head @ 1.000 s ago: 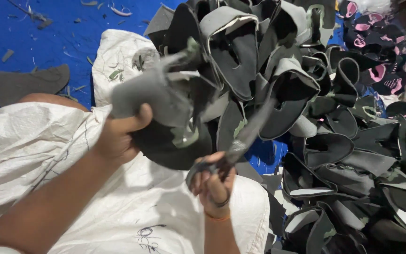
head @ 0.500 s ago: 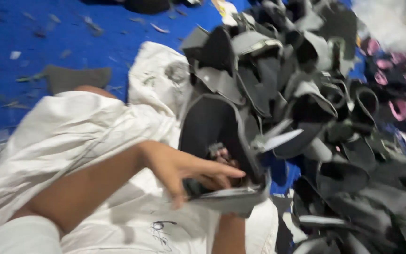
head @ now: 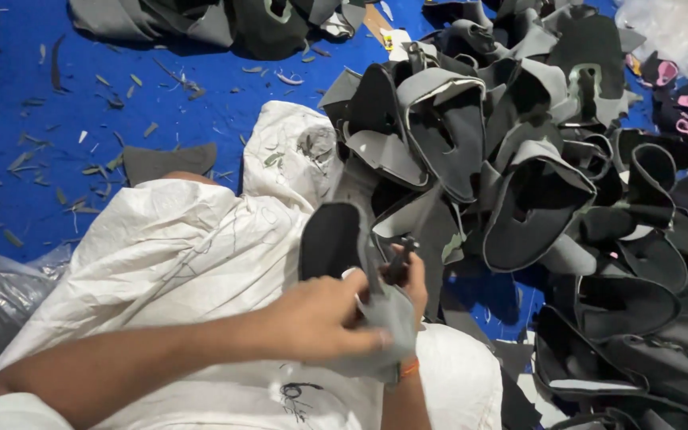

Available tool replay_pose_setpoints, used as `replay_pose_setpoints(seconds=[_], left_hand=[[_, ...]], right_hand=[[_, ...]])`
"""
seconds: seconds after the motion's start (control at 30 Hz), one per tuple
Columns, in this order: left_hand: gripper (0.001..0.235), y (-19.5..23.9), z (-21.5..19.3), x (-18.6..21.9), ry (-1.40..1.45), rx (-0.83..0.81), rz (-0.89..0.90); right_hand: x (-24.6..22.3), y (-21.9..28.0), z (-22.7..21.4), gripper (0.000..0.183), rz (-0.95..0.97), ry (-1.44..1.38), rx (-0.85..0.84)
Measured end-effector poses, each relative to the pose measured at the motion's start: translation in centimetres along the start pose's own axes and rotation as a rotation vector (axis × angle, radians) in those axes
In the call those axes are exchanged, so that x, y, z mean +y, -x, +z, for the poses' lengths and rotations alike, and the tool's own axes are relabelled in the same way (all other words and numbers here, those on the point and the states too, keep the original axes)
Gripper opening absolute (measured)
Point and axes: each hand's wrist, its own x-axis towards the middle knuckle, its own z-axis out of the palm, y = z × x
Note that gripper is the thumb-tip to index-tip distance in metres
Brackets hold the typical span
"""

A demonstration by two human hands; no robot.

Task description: Trim excess fabric and material from shoe upper components using scissors.

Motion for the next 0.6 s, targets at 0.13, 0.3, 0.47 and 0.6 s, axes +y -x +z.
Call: replay_pose_setpoints(seconds=[0.13,0.3,0.47,0.6], left_hand=[[0.046,-3.2,-3.3,-5.7,0.27,0.166,0.033],[0.05,-6.0,-17.6,-8.6,0.916,0.48,0.406],[0.018,-10.7,-20.2,-8.9,0.599,0.823,0.433],[0.012,-18.7,-15.0,-9.7,0.441,0.847,0.419]], right_hand=[[0.0,-0.6,-1.2,0.045,-0.036,0.041,-0.007],[-1.9,-1.2,-2.9,0.041,-0.04,-0.135,0.114],[-3.5,-0.9,-4.0,0.039,-0.01,-0.439,0.208],[-2.9,-1.2,-4.3,0.038,0.004,-0.505,0.23]])
